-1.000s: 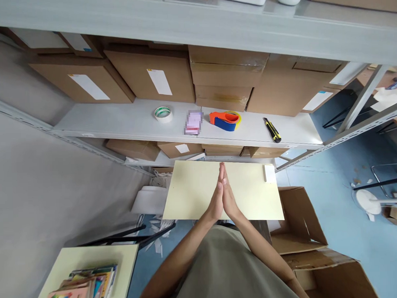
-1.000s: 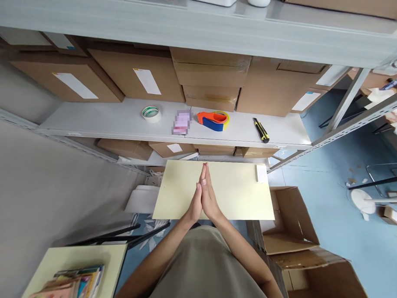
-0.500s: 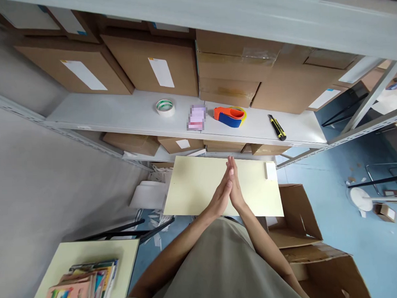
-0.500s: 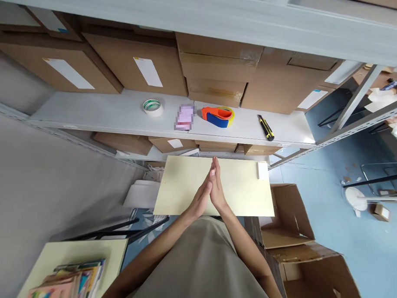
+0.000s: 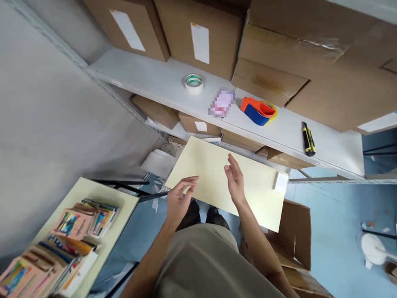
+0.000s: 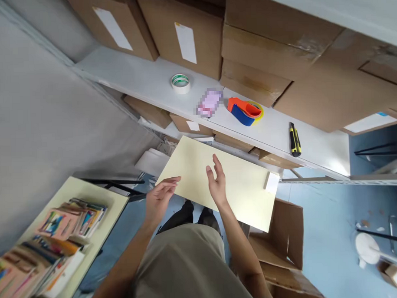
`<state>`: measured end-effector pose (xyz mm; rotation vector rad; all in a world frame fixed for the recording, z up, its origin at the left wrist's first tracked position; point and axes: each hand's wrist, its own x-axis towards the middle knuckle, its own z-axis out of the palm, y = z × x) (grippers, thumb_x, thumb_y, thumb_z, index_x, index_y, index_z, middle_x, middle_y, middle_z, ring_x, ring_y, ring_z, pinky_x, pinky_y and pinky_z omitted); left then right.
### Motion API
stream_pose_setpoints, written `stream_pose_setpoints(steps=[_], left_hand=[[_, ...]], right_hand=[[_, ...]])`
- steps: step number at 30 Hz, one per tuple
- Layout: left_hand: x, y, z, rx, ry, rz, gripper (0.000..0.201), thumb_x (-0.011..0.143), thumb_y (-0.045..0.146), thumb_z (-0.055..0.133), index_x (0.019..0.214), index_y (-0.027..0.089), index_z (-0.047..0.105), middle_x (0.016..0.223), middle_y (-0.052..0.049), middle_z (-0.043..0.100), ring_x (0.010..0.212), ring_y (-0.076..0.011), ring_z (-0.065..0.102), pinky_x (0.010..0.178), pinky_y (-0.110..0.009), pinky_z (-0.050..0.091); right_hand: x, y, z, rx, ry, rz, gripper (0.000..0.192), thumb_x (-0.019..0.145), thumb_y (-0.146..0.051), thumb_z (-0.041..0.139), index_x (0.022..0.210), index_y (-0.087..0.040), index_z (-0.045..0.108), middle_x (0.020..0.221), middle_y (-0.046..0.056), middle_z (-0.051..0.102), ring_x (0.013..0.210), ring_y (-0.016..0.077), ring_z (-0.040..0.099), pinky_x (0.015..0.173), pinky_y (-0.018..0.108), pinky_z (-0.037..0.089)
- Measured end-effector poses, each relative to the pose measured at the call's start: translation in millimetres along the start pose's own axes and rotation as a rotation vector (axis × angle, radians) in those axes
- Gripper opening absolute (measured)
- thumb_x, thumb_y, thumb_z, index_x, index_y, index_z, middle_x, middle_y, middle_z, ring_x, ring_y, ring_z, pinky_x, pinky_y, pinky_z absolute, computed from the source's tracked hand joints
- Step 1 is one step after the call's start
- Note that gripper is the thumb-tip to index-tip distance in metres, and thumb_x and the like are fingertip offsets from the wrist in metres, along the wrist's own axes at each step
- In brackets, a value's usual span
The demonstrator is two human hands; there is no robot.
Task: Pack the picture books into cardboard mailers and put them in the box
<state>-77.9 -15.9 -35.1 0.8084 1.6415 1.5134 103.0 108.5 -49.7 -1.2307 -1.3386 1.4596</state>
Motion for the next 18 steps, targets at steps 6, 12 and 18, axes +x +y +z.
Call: stream_pose_setpoints(steps=[6,12,18], left_hand=[[-48.4,-17.2,-53.0,0.049,0.340,0.023,0.030,0.091,0.051,0.086,0.084,0.025,0.075,0.112,-0.011,0.088,0.119,-0.0315,0.082,0.108,-0.052,0.066],[-52.9,-12.3,-82.1,0.023,0.341,0.090,0.034,0.094,0.055,0.084,0.084,0.024,0.074,0.110,-0.011,0.087,0.115,-0.0309,0.083,0.105,-0.050,0.067],[-48.0,-1.7,-137.3,-0.067,0.292,0.124,0.031,0.094,0.048,0.083,0.081,0.024,0.069,0.113,-0.009,0.087,0.116,-0.0297,0.082,0.108,-0.049,0.065]], right_hand=[[2.7,12.6,49.7,0.001,-0.179,-0.048,0.081,0.101,-0.084,0.065,0.158,-0.026,0.069,0.172,0.015,0.063,0.164,0.0340,0.055,0.140,0.060,0.040],[-18.2,-2.0,93.8,-0.012,-0.199,-0.139,0.074,0.104,-0.082,0.062,0.154,-0.028,0.071,0.168,0.012,0.067,0.161,0.0308,0.058,0.139,0.057,0.041],[-51.4,-10.4,154.2,-0.058,-0.151,-0.194,0.073,0.105,-0.082,0.061,0.153,-0.028,0.071,0.165,0.012,0.069,0.157,0.0307,0.062,0.137,0.055,0.044]])
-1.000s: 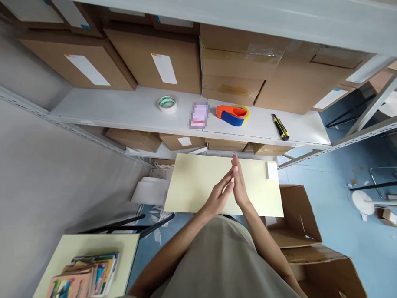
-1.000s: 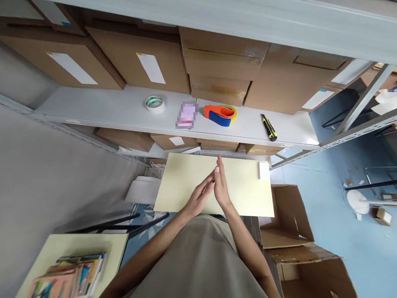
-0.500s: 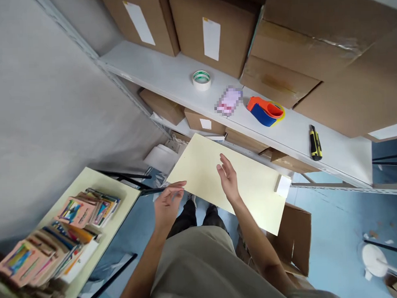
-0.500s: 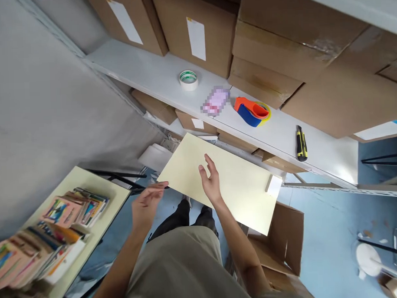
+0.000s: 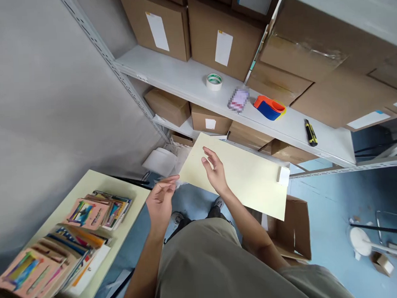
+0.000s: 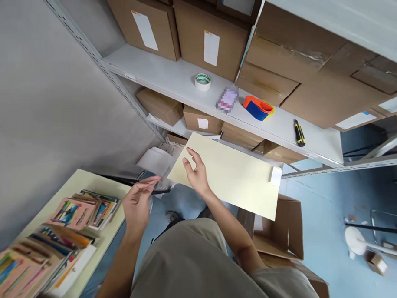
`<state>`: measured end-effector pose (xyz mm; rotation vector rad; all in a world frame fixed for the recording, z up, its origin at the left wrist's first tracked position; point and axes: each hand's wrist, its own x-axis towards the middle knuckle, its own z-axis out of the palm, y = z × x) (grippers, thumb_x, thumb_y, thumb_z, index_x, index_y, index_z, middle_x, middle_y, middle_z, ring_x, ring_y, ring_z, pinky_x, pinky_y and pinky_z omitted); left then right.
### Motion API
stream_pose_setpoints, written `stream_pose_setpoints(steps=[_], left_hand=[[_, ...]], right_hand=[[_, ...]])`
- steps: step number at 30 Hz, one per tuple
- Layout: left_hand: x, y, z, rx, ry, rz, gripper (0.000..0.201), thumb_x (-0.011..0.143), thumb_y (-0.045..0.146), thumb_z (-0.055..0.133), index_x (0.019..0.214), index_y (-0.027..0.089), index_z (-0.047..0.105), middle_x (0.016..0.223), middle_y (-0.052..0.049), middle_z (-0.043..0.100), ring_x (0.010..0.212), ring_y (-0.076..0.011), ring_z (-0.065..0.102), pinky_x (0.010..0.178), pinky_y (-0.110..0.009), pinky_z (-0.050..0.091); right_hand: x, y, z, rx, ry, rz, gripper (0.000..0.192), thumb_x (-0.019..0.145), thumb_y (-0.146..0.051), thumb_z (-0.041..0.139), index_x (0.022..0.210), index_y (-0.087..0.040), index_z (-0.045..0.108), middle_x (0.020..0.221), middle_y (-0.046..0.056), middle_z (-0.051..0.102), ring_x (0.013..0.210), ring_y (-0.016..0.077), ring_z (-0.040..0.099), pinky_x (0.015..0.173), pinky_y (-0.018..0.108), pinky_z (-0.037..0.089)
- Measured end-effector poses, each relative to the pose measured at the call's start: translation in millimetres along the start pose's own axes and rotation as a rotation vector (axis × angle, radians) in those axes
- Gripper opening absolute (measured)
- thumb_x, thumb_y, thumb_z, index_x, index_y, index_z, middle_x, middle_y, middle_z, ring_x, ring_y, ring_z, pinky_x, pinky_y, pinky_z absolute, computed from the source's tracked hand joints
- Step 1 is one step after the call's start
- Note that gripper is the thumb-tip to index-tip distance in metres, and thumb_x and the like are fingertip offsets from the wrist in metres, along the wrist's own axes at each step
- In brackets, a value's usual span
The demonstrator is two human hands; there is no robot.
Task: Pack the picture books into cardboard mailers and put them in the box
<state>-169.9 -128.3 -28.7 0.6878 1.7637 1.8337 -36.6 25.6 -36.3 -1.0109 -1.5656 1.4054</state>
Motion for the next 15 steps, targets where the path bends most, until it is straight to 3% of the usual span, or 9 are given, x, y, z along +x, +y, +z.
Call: stream_pose_setpoints(steps=[8,12,15], left_hand=[[23.8,9.9,-72.7,-0.073,-0.014,0.016,0.022,0.099,0.046,0.078,0.095,0.024,0.081,0.119,-0.009,0.088,0.119,-0.0295,0.083,0.116,-0.049,0.062],[13.9,9.4,-115.9,-0.072,0.034,0.019,0.032,0.101,0.054,0.075,0.092,0.024,0.079,0.117,-0.011,0.089,0.121,-0.0305,0.083,0.115,-0.050,0.063],[3.7,-2.1,-157.0,-0.115,0.134,-0.009,0.039,0.102,0.062,0.075,0.094,0.024,0.080,0.116,-0.013,0.089,0.127,-0.0324,0.082,0.117,-0.052,0.063]], right_hand=[[-38.9,-19.8,85.9,-0.032,-0.024,-0.052,0.069,0.107,-0.077,0.059,0.153,-0.027,0.071,0.163,0.013,0.071,0.152,0.0299,0.066,0.131,0.050,0.052],[-61.5,-21.8,132.0,-0.027,-0.130,-0.023,0.068,0.105,-0.076,0.064,0.151,-0.027,0.072,0.163,0.013,0.070,0.154,0.0323,0.064,0.134,0.056,0.048],[-72.5,-15.2,175.6,-0.034,-0.259,0.000,0.068,0.104,-0.075,0.066,0.152,-0.027,0.072,0.163,0.013,0.070,0.155,0.0341,0.063,0.137,0.060,0.045]])
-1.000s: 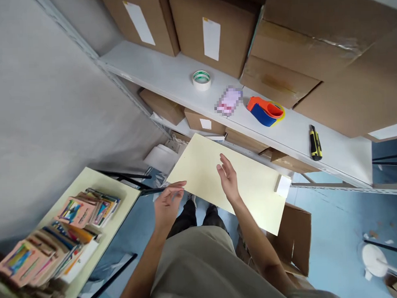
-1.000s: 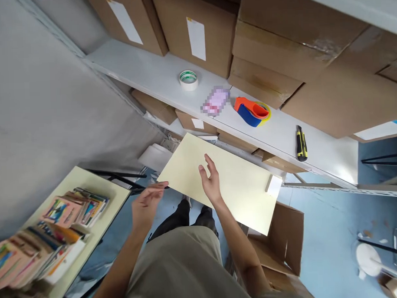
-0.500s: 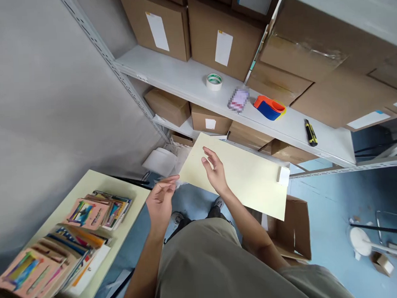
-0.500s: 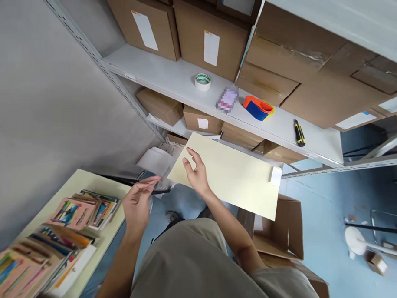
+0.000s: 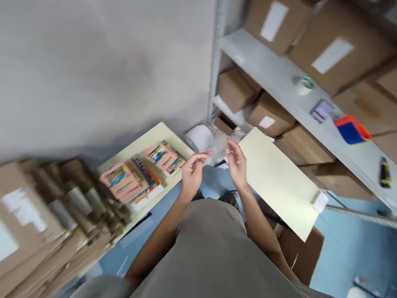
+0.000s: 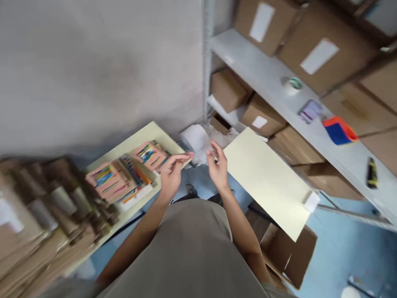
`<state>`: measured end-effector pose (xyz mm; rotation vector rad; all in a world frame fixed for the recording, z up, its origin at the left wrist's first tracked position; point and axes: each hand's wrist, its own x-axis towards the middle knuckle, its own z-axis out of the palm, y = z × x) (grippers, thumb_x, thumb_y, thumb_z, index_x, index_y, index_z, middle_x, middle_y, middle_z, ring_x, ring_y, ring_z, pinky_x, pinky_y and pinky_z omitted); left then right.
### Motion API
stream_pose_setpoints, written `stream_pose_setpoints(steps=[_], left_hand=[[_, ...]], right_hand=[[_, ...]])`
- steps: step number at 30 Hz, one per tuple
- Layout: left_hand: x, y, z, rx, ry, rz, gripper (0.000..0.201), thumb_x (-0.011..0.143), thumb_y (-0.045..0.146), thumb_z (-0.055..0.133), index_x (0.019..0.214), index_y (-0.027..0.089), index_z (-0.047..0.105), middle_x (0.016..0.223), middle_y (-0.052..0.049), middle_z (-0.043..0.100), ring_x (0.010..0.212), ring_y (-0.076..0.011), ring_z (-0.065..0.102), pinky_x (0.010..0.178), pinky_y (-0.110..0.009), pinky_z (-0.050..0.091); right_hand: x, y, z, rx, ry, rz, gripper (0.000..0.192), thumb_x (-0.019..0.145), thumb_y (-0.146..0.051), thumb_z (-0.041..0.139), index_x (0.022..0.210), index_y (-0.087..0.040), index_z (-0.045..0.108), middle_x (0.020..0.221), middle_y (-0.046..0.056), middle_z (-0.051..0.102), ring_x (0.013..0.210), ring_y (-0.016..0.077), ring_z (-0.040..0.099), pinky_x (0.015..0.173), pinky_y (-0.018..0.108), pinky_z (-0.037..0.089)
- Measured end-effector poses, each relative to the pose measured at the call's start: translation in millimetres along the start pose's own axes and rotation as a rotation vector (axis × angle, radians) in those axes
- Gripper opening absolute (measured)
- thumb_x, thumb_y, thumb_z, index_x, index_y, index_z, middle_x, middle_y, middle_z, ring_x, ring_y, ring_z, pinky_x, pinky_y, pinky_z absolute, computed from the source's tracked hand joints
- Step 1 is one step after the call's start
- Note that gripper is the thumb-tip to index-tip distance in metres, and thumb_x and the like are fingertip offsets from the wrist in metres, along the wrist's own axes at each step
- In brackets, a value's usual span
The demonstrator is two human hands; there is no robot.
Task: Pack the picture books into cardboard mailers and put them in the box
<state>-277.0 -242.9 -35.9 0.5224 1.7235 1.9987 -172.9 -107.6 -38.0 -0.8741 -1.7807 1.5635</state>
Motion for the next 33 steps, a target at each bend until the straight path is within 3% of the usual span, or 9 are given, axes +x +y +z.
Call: stream_pose_setpoints(steps=[5,10,13,15,17,20,25,29,33], left_hand=[[-15.3,-25.6,-81.5,-0.081,0.212,-0.034,0.051,0.107,0.067,0.071,0.126,0.021,0.081,0.118,-0.014,0.089,0.123,-0.0329,0.085,0.121,-0.056,0.061],[-28.4,-75.2,-155.8,-0.044,0.463,-0.052,0.051,0.104,0.060,0.075,0.138,0.022,0.077,0.152,-0.017,0.077,0.147,-0.0352,0.072,0.134,-0.055,0.049],[-17.8,-112.4,-179.4,0.016,0.552,-0.239,0.061,0.099,0.053,0.078,0.151,0.022,0.069,0.170,-0.018,0.063,0.163,-0.0381,0.057,0.140,-0.055,0.041],[-6.4,-132.6,-182.5,0.035,0.516,-0.361,0.068,0.098,0.047,0.079,0.159,0.021,0.064,0.175,-0.018,0.058,0.169,-0.0388,0.049,0.141,-0.056,0.037],[3.0,-146.6,-178.3,0.070,0.443,-0.410,0.070,0.096,0.043,0.079,0.161,0.020,0.062,0.174,-0.019,0.059,0.171,-0.0386,0.045,0.142,-0.057,0.034],[6.8,-157.2,-168.4,0.157,0.357,-0.424,0.065,0.096,0.040,0.078,0.155,0.015,0.065,0.163,-0.022,0.068,0.168,-0.0397,0.050,0.141,-0.060,0.035],[2.7,-154.9,-164.1,0.348,0.361,-0.418,0.058,0.099,0.042,0.071,0.149,0.013,0.067,0.157,-0.026,0.070,0.159,-0.0414,0.059,0.136,-0.060,0.042],[26.6,-129.6,-161.8,0.525,0.288,-0.111,0.058,0.103,0.047,0.067,0.152,0.015,0.066,0.167,-0.027,0.062,0.167,-0.0403,0.050,0.139,-0.061,0.037],[71.5,-87.4,-131.3,0.682,-0.006,0.211,0.051,0.109,0.047,0.059,0.150,0.018,0.070,0.162,-0.022,0.068,0.165,-0.0387,0.052,0.139,-0.063,0.038]], right_hand=[[-1.5,22.5,88.8,-0.020,-0.302,0.009,0.064,0.105,-0.073,0.066,0.148,-0.027,0.073,0.157,0.014,0.074,0.145,0.0327,0.071,0.129,0.055,0.054],[-4.5,62.3,175.5,-0.197,-0.645,-0.021,0.047,0.108,-0.054,0.066,0.145,-0.024,0.072,0.153,0.015,0.075,0.139,0.0303,0.074,0.122,0.047,0.059],[5.2,89.6,216.1,-0.572,-0.659,-0.002,0.046,0.102,-0.037,0.078,0.142,-0.018,0.070,0.152,0.020,0.073,0.146,0.0335,0.068,0.128,0.047,0.053],[14.3,106.7,232.2,-0.787,-0.586,0.101,0.051,0.097,-0.037,0.086,0.140,-0.016,0.068,0.151,0.023,0.070,0.147,0.0363,0.066,0.126,0.047,0.053],[22.6,121.7,238.1,-0.871,-0.522,0.226,0.050,0.096,-0.038,0.088,0.136,-0.015,0.067,0.151,0.024,0.070,0.143,0.0354,0.069,0.120,0.044,0.056],[29.8,137.5,234.5,-0.803,-0.495,0.386,0.029,0.097,-0.034,0.087,0.117,-0.018,0.072,0.135,0.017,0.081,0.127,0.0287,0.078,0.109,0.035,0.058],[25.7,135.4,231.5,-0.670,-0.396,0.441,0.010,0.098,-0.025,0.081,0.104,-0.023,0.073,0.112,0.006,0.088,0.107,0.0215,0.083,0.095,0.028,0.060],[22.6,109.4,216.6,-0.502,-0.312,0.318,0.005,0.108,-0.028,0.069,0.109,-0.025,0.073,0.118,0.003,0.087,0.108,0.0176,0.082,0.098,0.026,0.060],[25.4,72.5,148.6,-0.282,-0.271,0.015,0.017,0.112,-0.039,0.066,0.116,-0.027,0.077,0.115,0.003,0.085,0.100,0.0204,0.081,0.095,0.030,0.061]])
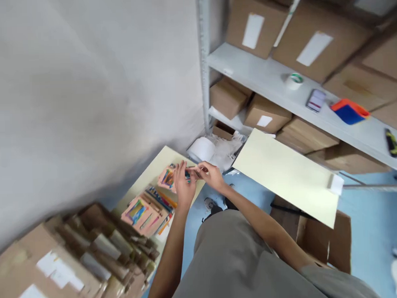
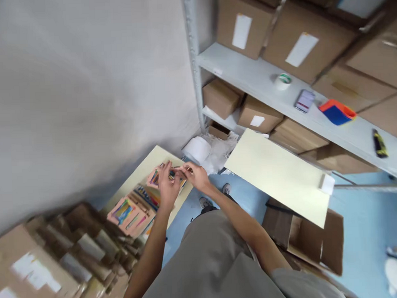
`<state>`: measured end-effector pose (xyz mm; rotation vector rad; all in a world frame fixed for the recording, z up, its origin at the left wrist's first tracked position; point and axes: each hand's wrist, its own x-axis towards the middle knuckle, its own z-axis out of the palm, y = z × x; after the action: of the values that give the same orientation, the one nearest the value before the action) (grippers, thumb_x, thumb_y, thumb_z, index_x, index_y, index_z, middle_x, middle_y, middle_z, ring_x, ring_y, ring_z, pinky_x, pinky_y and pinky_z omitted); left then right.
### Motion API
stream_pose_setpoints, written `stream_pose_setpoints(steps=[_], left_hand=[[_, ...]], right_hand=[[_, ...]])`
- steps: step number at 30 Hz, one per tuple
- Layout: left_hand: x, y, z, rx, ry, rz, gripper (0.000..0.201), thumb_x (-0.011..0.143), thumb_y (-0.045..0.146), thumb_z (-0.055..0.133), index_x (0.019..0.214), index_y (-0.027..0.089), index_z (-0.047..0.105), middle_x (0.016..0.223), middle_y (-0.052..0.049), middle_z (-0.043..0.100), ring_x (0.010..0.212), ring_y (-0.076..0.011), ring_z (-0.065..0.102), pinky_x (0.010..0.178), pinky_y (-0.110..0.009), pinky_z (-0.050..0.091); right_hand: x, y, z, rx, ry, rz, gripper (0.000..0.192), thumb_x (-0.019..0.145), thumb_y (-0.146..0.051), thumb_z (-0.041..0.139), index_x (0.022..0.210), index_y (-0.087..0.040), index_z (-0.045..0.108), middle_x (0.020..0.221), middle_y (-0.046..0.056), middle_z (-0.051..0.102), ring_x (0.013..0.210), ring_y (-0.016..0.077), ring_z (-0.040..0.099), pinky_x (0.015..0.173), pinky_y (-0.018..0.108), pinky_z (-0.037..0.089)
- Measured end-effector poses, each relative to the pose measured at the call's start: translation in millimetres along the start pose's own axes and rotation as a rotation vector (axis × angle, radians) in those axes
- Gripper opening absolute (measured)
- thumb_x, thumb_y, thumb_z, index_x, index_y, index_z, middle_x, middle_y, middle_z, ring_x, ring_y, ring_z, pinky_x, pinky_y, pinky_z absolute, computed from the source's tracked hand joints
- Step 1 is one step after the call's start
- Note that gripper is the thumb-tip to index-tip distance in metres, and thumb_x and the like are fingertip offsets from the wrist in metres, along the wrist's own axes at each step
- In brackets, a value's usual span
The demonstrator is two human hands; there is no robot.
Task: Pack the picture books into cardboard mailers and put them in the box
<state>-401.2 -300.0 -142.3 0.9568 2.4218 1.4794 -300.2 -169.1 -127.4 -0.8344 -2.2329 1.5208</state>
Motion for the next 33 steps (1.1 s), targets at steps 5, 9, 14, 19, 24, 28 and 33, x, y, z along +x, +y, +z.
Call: stream_pose_setpoints(steps=[5,9,14,19,24,28,33], left_hand=[[41.4,81.7,41.2,-0.082,-0.431,0.227,0.043,0.108,0.052,0.065,0.135,0.021,0.078,0.134,-0.017,0.084,0.126,-0.0351,0.079,0.128,-0.058,0.051],[32.5,147.9,90.8,-0.292,-0.715,0.190,0.044,0.107,0.059,0.068,0.125,0.021,0.079,0.124,-0.013,0.087,0.114,-0.0291,0.082,0.104,-0.040,0.064],[0.1,213.9,150.2,-0.509,-0.952,0.083,0.050,0.103,0.068,0.073,0.115,0.020,0.078,0.110,-0.012,0.088,0.103,-0.0268,0.084,0.091,-0.034,0.067],[-27.5,261.9,206.8,-0.555,-0.874,0.001,0.055,0.097,0.072,0.080,0.111,0.019,0.078,0.107,-0.012,0.089,0.101,-0.0270,0.084,0.092,-0.036,0.067],[-47.8,303.5,263.7,-0.618,-0.728,-0.053,0.051,0.095,0.068,0.085,0.111,0.020,0.076,0.111,-0.012,0.088,0.106,-0.0269,0.084,0.095,-0.037,0.068],[-73.3,329.9,303.3,-0.680,-0.712,-0.112,0.054,0.096,0.070,0.084,0.115,0.020,0.075,0.116,-0.013,0.088,0.110,-0.0293,0.085,0.094,-0.042,0.072],[-103.3,355.4,321.9,-0.676,-0.739,-0.037,0.055,0.100,0.069,0.081,0.126,0.021,0.079,0.131,-0.016,0.086,0.123,-0.0318,0.083,0.107,-0.046,0.070]], right_hand=[[-47.5,-17.8,-133.6,-0.047,0.336,-0.130,0.025,0.113,-0.044,0.065,0.119,-0.028,0.084,0.116,0.007,0.085,0.101,0.0230,0.078,0.095,0.034,0.061],[-92.5,-22.2,-219.6,-0.010,0.581,-0.106,0.024,0.111,-0.044,0.071,0.118,-0.029,0.088,0.111,0.007,0.085,0.096,0.0226,0.079,0.089,0.035,0.063],[-135.0,-4.3,-286.7,0.101,0.791,-0.061,0.031,0.106,-0.055,0.077,0.112,-0.027,0.088,0.109,0.008,0.084,0.099,0.0238,0.082,0.089,0.036,0.069],[-173.1,12.7,-336.9,-0.148,1.130,-0.065,0.023,0.109,-0.047,0.074,0.114,-0.028,0.087,0.125,0.012,0.082,0.125,0.0305,0.076,0.113,0.052,0.063],[-203.5,25.3,-364.6,-0.104,1.039,-0.084,0.025,0.114,-0.041,0.065,0.126,-0.031,0.086,0.135,0.013,0.082,0.132,0.0320,0.077,0.120,0.057,0.061],[-210.5,43.4,-373.7,-0.002,0.897,-0.017,0.039,0.111,-0.046,0.071,0.145,-0.030,0.080,0.157,0.014,0.075,0.148,0.0341,0.072,0.126,0.056,0.061],[-212.4,55.4,-388.0,0.146,0.925,0.087,0.058,0.103,-0.055,0.083,0.155,-0.032,0.075,0.163,0.010,0.072,0.145,0.0355,0.075,0.122,0.052,0.065]])
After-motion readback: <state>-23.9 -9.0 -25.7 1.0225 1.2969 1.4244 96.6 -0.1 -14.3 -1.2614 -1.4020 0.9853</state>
